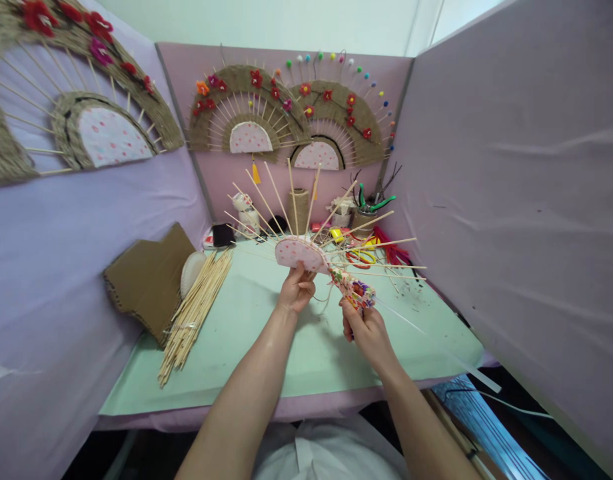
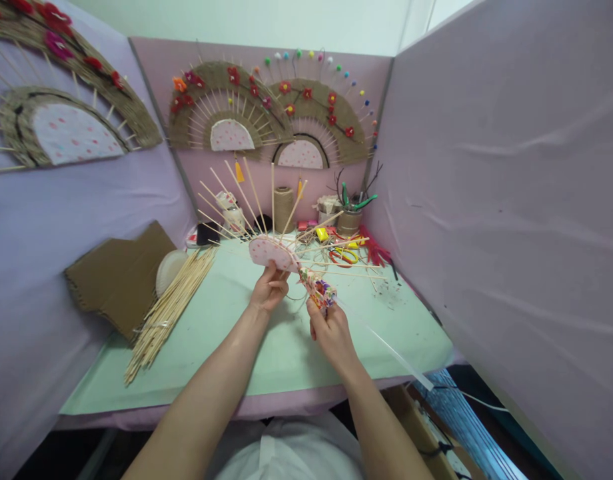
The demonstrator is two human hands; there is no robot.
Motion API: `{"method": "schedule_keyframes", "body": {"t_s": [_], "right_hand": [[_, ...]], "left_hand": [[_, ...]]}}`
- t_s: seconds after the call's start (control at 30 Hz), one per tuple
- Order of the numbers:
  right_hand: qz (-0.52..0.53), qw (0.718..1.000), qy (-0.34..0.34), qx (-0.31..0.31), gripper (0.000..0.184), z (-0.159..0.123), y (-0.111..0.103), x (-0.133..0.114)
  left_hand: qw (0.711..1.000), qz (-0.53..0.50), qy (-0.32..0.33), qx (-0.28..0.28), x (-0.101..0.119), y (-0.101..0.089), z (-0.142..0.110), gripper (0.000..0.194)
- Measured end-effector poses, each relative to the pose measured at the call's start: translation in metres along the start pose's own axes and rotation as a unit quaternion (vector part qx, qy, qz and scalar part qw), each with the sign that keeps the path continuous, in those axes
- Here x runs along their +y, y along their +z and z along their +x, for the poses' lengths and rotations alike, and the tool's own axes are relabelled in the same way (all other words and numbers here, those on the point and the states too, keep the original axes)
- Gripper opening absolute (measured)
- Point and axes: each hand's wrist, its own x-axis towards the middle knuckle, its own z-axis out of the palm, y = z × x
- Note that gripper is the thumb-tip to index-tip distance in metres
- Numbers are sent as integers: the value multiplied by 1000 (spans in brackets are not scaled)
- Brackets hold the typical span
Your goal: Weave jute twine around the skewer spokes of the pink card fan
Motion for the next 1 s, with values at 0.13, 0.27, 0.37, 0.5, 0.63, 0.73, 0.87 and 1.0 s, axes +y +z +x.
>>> {"method": "schedule_keyframes", "body": {"t_s": [0.13,0.27,0.37,0.5,0.63,0.73,0.87,1.0], "right_hand": [[-16,1000,-5,-5,56,-1,0,1],[-23,1000,-3,-9,59,-2,-1,3],[-24,1000,0,-10,59,-2,-1,4],[-22,1000,1,-9,57,-3,-1,5],[-16,1000,8,-5,54,-4,-1,3],[-16,1000,10,-5,55,-4,-1,2],[-10,1000,8,-7,55,-4,-1,1],[-13,1000,9,-8,56,-4,0,0]], "left_hand": [[1000,-2,-1,5,0,1,0,10],[1000,8,1,12,0,1,-1,5],[1000,7,3,15,0,1,-1,5],[1000,11,7,13,0,0,0,5],[1000,19,13,20,0,-1,0,4],[1000,11,11,18,0,-2,1,4],[1000,-1,6,17,1,0,0,4],[1000,7,8,17,1,2,-1,3]]}}
